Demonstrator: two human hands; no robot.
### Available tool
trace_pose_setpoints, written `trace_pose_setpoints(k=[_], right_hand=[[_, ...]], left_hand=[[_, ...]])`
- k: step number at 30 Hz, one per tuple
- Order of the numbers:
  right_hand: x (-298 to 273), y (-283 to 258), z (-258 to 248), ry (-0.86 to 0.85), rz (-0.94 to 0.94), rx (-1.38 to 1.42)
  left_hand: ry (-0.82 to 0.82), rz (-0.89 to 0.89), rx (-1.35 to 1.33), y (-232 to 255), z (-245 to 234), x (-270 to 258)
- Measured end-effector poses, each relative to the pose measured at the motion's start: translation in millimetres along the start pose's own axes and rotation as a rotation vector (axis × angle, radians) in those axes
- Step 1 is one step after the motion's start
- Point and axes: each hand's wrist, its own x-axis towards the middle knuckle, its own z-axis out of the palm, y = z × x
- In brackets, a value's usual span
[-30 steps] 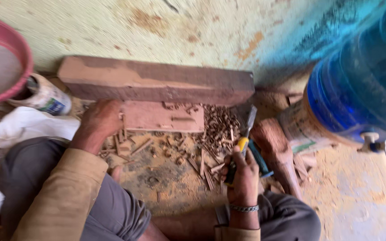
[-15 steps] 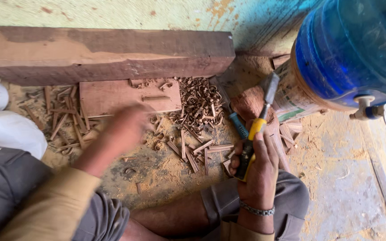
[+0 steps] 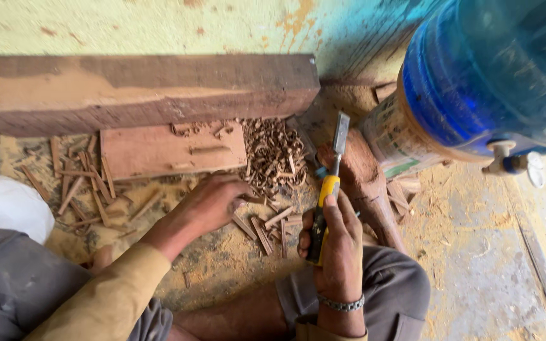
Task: The person uses a chisel and mallet to carve a small wooden block placed on a larger plank. They repeatedly strike the chisel to remove wood shavings and occasionally clear debris from the work area.
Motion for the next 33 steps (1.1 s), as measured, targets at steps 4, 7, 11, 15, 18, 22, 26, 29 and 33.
trace_pose_setpoints(k=[4, 7, 11, 15, 18, 22, 26, 29, 33], right_hand=[[1, 5, 2, -0.039, 0.0, -0.005], [0, 7, 6, -0.014, 0.031, -0.03], [-1, 6, 14, -0.007, 0.07, -0.05], [-3, 5, 22, -0.021, 0.082, -0.082], [-3, 7, 29, -0.009, 0.103, -0.125], [-2, 10, 34, -0.029, 0.12, -0.157], [-1, 12, 37, -0.003, 0.155, -0.211], [-1, 14, 40, 0.003, 0.168, -0.215], [-1, 17, 41, -0.011, 0.168, -0.236]], left_hand=[[0.261, 0.052, -0.35, 6, -44, -8], [0.382, 0.097, -0.61, 6, -68, -13], [0.454, 0.088, -0.796, -4, -77, -10], [0.597, -0.016, -0.954, -25, -78, -3], [0.702, -0.031, -1.12, -39, -80, 1], [0.842, -0.129, -1.144, -48, -78, 3], [0.911, -0.351, -0.993, -54, -74, 5], [0.947, -0.466, -0.816, -63, -58, 11], [1.068, -0.377, -0.584, -83, -28, 26]])
